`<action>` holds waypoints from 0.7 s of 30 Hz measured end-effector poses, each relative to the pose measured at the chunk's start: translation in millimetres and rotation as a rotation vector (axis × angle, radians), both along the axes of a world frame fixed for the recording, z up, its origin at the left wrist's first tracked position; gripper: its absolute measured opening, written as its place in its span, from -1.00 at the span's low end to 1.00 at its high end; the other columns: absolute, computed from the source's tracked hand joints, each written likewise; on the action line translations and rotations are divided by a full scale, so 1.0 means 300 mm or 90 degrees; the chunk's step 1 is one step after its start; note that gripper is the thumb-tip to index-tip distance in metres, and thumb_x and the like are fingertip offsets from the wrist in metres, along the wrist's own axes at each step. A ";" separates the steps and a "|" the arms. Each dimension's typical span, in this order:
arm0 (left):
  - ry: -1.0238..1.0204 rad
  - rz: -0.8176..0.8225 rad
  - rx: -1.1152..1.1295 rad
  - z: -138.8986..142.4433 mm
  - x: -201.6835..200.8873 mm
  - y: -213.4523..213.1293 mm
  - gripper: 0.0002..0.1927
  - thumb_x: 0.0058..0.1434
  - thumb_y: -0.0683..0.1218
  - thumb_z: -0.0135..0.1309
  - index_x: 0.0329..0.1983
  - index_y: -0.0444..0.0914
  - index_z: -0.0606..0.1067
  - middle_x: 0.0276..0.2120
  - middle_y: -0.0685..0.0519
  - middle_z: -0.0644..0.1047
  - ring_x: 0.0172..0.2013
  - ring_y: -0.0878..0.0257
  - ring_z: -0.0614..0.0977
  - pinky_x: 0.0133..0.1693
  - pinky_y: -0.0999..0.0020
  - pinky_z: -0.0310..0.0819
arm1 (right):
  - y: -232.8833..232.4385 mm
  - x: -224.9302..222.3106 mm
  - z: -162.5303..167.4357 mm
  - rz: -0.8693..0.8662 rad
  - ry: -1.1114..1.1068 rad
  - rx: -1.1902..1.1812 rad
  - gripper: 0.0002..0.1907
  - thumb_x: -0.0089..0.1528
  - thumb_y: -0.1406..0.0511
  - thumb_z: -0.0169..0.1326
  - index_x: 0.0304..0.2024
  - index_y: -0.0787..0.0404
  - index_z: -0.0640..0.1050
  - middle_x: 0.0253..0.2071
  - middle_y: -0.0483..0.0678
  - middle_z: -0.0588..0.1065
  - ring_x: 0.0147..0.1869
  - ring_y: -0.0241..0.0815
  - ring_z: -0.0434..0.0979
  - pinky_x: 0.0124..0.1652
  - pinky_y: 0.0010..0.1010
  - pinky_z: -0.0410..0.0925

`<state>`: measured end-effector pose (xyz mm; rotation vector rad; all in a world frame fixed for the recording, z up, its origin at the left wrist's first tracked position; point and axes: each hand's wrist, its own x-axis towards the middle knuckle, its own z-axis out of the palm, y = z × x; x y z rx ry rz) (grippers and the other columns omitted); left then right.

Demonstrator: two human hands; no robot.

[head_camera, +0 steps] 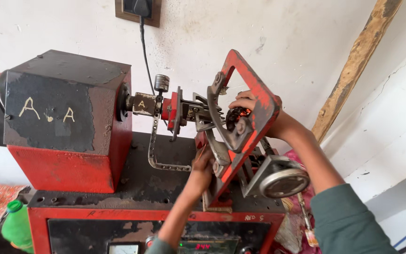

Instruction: The person adjusts a red industrial machine by turning a handle, pressing buttons on the control panel, and manipulating internal components with both hands. The person uses a wooden stick to push or clear parts inside the machine and continues to adjust the mechanism by hand.

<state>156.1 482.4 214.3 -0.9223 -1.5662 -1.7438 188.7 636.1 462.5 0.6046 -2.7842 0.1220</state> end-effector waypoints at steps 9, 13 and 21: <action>-0.506 -0.394 0.045 0.017 -0.217 0.109 -0.44 0.38 0.09 -0.11 0.41 -0.16 0.32 0.29 0.08 0.44 0.30 0.25 0.41 0.29 0.27 0.22 | 0.059 -0.017 -0.103 -0.032 0.133 -0.073 -0.43 0.11 0.28 0.13 0.21 -0.11 0.56 0.26 -0.18 0.43 0.43 -0.04 0.16 0.32 -0.05 -0.10; -0.360 -0.284 -0.077 -0.060 -0.279 0.137 -0.50 0.39 0.10 0.02 0.25 -0.29 0.43 0.03 -0.10 0.55 0.10 0.15 0.58 0.20 0.19 0.40 | 0.080 -0.017 -0.134 -0.046 0.153 -0.209 -0.47 0.16 0.21 0.14 0.22 -0.04 0.55 0.29 -0.15 0.38 0.41 0.03 0.15 0.36 -0.11 -0.05; -0.328 -0.364 0.068 -0.116 -0.287 0.161 -0.74 0.36 0.02 0.04 -0.06 -0.24 0.52 -0.22 0.10 0.57 -0.20 0.39 0.57 -0.10 0.41 0.47 | 0.093 0.008 -0.152 -0.049 0.155 -0.247 -0.45 0.20 0.21 0.15 0.25 0.13 0.48 0.31 -0.10 0.35 0.42 0.02 0.15 0.37 -0.09 -0.02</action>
